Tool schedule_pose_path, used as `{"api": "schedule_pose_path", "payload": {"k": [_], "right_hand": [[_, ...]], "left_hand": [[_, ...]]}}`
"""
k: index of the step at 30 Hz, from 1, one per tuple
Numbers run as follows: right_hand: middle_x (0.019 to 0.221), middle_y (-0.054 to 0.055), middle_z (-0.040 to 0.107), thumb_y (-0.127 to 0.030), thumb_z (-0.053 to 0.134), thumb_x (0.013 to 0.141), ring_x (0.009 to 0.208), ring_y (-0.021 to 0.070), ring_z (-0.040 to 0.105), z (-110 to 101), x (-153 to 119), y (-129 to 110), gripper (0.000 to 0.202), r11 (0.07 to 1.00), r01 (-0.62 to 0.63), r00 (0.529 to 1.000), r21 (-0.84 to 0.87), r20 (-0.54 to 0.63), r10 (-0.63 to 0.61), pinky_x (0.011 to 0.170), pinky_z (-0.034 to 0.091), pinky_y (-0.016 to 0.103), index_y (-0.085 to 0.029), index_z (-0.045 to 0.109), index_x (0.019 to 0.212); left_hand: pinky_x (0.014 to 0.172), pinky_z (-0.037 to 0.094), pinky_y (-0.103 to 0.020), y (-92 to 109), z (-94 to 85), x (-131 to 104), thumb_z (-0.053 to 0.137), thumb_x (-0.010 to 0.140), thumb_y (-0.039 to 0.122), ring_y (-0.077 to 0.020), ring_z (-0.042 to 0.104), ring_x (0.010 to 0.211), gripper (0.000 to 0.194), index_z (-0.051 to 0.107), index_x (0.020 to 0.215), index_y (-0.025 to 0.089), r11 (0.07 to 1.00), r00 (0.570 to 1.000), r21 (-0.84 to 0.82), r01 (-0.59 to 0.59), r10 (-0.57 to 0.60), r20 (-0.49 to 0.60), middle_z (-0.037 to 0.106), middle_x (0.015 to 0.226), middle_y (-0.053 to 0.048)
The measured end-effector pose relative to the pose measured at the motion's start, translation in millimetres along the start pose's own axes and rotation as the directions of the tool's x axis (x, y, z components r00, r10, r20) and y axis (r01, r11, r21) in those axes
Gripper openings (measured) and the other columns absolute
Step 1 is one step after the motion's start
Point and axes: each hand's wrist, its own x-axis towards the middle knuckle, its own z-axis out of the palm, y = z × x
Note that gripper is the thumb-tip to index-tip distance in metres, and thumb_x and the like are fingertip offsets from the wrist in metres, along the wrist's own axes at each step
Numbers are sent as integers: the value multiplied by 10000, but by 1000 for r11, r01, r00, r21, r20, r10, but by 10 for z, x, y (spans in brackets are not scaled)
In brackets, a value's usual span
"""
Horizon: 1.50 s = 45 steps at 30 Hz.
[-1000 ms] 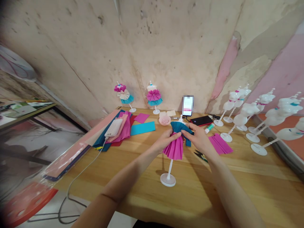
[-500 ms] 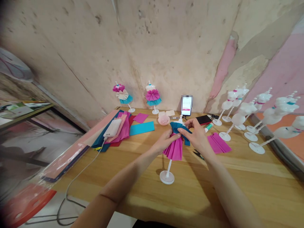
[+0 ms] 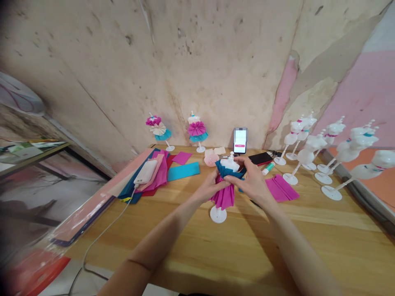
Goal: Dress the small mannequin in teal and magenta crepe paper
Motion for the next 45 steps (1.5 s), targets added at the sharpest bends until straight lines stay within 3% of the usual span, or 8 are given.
{"api": "schedule_pose_path", "payload": {"k": [5, 9, 13, 20, 27, 32, 40, 45], "right_hand": [[1108, 52, 648, -439, 714, 780, 999, 249, 596, -44, -84, -178, 406, 1000, 7, 999, 27, -39, -6, 843, 455, 372, -250, 579, 1112], [1118, 68, 633, -399, 744, 758, 1007, 255, 594, -24, -92, -198, 531, 998, 65, 993, -19, -99, -66, 853, 465, 387, -251, 526, 1219], [1102, 69, 635, -391, 756, 747, 1009, 262, 600, 48, -80, -129, 653, 993, 77, 989, -85, -119, -86, 869, 463, 411, -256, 461, 1314], [1112, 67, 638, -422, 751, 748, 1002, 247, 605, 78, -74, -115, 611, 995, 35, 988, -92, -149, -49, 847, 469, 386, -249, 485, 1271], [1086, 61, 633, -501, 763, 713, 989, 251, 603, 24, -67, -90, 606, 999, 19, 999, -41, -32, -20, 837, 478, 388, -253, 542, 1220], [981, 52, 651, -486, 726, 759, 909, 232, 611, -24, -53, -63, 389, 999, 47, 997, -9, -57, -48, 811, 476, 374, -231, 624, 1035], [1056, 54, 679, -481, 447, 952, 996, 224, 621, -165, -3, -12, 340, 975, -43, 996, 217, -63, 58, 884, 464, 371, -241, 621, 1119], [1018, 33, 660, -464, 659, 822, 967, 229, 597, -143, -4, -9, 315, 988, -57, 997, 145, 55, 50, 816, 457, 337, -227, 615, 1025]], "left_hand": [[1053, 398, -366, 11, 79, -25, 698, 789, 331, -261, 513, 1238, 555, 483, 1283, 197, 992, 996, 88, -87, 89, -28, 516, 1358, -116], [1063, 392, -374, -54, 162, -24, 701, 774, 262, -245, 487, 1260, 645, 388, 1335, 202, 977, 959, 113, -179, 199, -202, 477, 1372, -126], [1044, 393, -391, -84, 175, -56, 649, 785, 195, -238, 521, 1196, 510, 462, 1259, 180, 942, 923, 301, -147, 240, -302, 549, 1260, -114], [1003, 439, -385, -139, 82, -2, 666, 810, 335, -244, 562, 1152, 532, 449, 1268, 175, 983, 976, 78, -165, 174, -130, 575, 1237, -116], [950, 458, -358, -124, -20, 31, 736, 750, 402, -248, 587, 1099, 556, 539, 1226, 191, 993, 998, -103, -58, 60, 12, 611, 1223, -101], [949, 443, -334, -95, 25, 14, 741, 757, 346, -234, 582, 1104, 504, 580, 1211, 197, 988, 1000, -156, -6, 10, 24, 632, 1199, -86], [980, 423, -346, -99, -23, 62, 754, 743, 363, -225, 590, 1112, 535, 586, 1225, 203, 928, 993, -364, 77, -103, -53, 624, 1240, -82], [970, 428, -345, -81, -21, 64, 749, 752, 348, -221, 591, 1109, 564, 561, 1264, 202, 908, 993, -410, 84, -110, -41, 628, 1227, -88]]}}
